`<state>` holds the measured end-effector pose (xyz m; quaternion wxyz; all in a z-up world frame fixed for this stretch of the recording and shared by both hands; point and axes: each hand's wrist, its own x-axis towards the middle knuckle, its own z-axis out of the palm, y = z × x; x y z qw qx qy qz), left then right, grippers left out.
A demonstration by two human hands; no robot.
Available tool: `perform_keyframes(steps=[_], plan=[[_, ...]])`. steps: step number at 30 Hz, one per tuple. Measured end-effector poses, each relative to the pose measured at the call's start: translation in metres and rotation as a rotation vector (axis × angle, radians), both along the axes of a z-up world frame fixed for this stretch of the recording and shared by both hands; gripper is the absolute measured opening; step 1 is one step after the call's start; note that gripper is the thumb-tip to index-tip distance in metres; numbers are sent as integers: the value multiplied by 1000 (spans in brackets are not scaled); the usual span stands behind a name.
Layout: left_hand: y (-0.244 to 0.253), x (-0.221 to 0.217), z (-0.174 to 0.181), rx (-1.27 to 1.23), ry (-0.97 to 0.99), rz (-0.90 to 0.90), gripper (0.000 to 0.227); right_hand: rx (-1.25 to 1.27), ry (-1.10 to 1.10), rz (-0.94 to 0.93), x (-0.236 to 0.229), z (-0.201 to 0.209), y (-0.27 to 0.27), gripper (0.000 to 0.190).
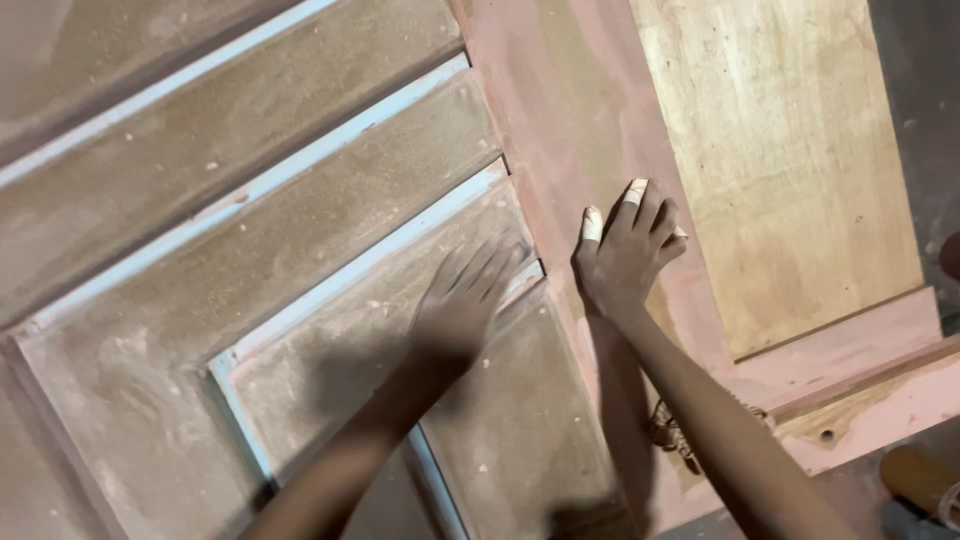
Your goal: The person sands the surface of a wooden door using a sanding block. They move the block across the flat panels and along the edges to smooth the wood.
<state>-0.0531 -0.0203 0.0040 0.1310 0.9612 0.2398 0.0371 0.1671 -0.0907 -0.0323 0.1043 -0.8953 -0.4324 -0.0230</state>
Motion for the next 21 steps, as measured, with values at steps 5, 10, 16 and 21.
perform_keyframes(steps=[5,10,16,21], plan=[[3,16,-10,-157,-64,22,59,-4,-9,6,-1,-3,-3,65],[3,1,-1,-138,-42,22,64,-13,12,7,4,-5,0,65],[11,18,-9,-228,-48,-25,66,-13,10,10,3,-9,-3,67],[-4,-12,5,-145,47,4,68,-5,24,29,6,-11,-5,68]])
